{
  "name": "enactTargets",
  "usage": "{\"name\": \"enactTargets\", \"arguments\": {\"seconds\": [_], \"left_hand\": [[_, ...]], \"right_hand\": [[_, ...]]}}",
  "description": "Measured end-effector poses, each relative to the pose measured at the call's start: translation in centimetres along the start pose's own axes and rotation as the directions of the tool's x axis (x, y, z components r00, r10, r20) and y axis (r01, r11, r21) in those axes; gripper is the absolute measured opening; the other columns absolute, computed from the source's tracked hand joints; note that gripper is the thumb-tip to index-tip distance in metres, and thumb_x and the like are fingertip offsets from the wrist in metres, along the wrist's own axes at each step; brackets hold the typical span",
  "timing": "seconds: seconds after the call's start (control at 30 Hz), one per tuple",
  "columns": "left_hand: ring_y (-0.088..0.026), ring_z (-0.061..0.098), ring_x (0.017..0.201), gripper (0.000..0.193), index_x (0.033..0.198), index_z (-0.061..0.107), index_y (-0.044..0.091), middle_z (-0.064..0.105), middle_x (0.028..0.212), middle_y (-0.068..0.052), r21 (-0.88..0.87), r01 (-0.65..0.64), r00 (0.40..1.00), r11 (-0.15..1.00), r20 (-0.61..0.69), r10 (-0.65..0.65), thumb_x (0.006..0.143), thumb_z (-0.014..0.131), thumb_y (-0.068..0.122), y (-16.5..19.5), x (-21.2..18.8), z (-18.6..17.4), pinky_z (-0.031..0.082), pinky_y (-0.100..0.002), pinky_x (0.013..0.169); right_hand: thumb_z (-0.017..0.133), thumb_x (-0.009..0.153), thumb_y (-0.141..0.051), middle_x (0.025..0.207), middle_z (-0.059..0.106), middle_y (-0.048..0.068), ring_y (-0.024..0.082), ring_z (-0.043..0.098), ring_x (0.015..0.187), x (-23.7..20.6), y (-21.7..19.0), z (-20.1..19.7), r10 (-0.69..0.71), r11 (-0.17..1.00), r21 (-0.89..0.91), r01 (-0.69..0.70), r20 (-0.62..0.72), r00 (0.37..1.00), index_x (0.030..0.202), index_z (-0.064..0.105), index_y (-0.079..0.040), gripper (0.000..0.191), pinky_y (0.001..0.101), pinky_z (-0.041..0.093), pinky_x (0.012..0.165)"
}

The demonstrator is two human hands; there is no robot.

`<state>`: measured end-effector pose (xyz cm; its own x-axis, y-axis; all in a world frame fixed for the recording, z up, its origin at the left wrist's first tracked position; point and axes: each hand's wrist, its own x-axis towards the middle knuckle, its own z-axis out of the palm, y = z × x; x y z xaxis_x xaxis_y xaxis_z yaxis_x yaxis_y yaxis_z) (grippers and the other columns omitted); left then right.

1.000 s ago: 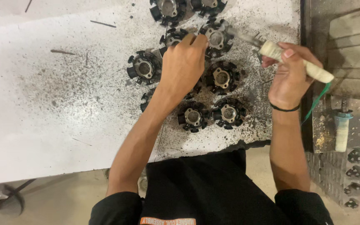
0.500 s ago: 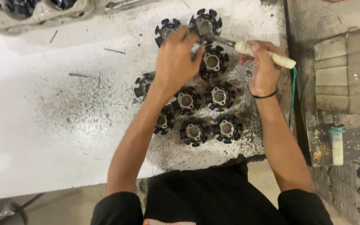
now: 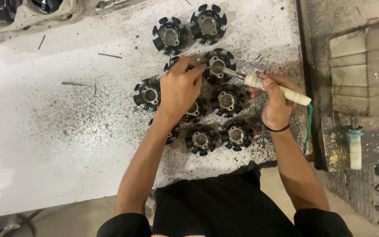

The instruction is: The person works at a factory bench processing black rotor-like parts. They pick up parts one at a time, apply a heated hand tool with a cord to each part's hub, place treated parts aside, use red test leads with a bench tester machine on some parts, and sort parts into molded trays and piles on the bench.

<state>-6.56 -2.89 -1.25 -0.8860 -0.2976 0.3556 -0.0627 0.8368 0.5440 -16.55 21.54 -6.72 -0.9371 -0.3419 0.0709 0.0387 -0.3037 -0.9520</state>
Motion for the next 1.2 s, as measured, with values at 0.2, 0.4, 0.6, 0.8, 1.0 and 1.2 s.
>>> {"name": "enactTargets", "arguments": {"seconds": [0.2,0.4,0.6,0.8,1.0,1.2], "left_hand": [[-0.026,0.071,0.073,0.02,0.098,0.081,0.01,0.066,0.096,-0.007,-0.025,-0.025,0.998,0.999,0.062,0.026,0.082,0.074,0.001,-0.4,0.8,-0.2,0.059,-0.039,0.064],[-0.029,0.072,0.072,0.017,0.095,0.08,0.009,0.066,0.098,-0.009,-0.053,-0.024,0.995,0.998,0.097,0.029,0.083,0.073,0.001,-0.3,1.4,-0.5,0.06,-0.04,0.065],[-0.031,0.071,0.072,0.015,0.095,0.079,0.006,0.065,0.097,-0.011,-0.055,-0.029,0.992,0.998,0.124,0.036,0.083,0.072,0.001,-0.3,1.5,-0.3,0.06,-0.042,0.066],[-0.033,0.072,0.072,0.015,0.094,0.078,0.003,0.064,0.096,-0.013,-0.017,-0.041,0.987,0.999,0.157,0.043,0.082,0.07,0.0,0.0,1.8,0.1,0.06,-0.042,0.064],[-0.031,0.072,0.068,0.016,0.095,0.077,-0.001,0.064,0.096,-0.015,0.016,-0.03,0.986,0.999,0.166,0.027,0.084,0.066,-0.004,0.3,1.7,0.5,0.061,-0.039,0.06],[-0.03,0.072,0.068,0.017,0.096,0.078,0.0,0.064,0.095,-0.014,0.023,-0.046,0.989,0.999,0.144,0.042,0.084,0.065,-0.004,0.0,1.3,0.7,0.061,-0.039,0.06]], "right_hand": [[0.069,0.103,-0.011,0.094,0.073,0.021,0.027,0.073,0.076,-0.4,-0.5,0.6,0.037,0.999,-0.012,-0.037,-0.022,0.999,0.108,0.071,0.009,0.021,0.0357,0.06,0.063],[0.069,0.105,-0.013,0.094,0.073,0.022,0.027,0.073,0.076,-0.5,-0.5,0.9,0.009,0.999,-0.035,-0.009,-0.008,1.0,0.11,0.071,0.01,0.024,0.0355,0.059,0.064],[0.069,0.104,-0.012,0.094,0.072,0.022,0.026,0.073,0.074,-0.7,-0.5,1.0,0.025,0.999,-0.032,-0.026,-0.025,0.999,0.109,0.07,0.01,0.023,0.0355,0.06,0.062],[0.068,0.106,-0.018,0.096,0.073,0.023,0.025,0.075,0.077,-1.1,-1.0,1.4,-0.108,0.966,-0.219,0.137,0.14,0.984,0.11,0.069,0.01,0.029,0.0338,0.063,0.062],[0.069,0.108,-0.021,0.094,0.073,0.024,0.024,0.076,0.079,-1.7,-1.6,1.8,-0.151,0.92,-0.339,0.195,0.153,0.977,0.109,0.07,0.011,0.032,0.0311,0.062,0.06],[0.071,0.106,-0.021,0.093,0.073,0.022,0.024,0.074,0.074,-1.2,-1.2,1.5,-0.199,0.966,-0.146,0.211,0.09,0.976,0.109,0.069,0.01,0.031,0.0324,0.062,0.056]]}}
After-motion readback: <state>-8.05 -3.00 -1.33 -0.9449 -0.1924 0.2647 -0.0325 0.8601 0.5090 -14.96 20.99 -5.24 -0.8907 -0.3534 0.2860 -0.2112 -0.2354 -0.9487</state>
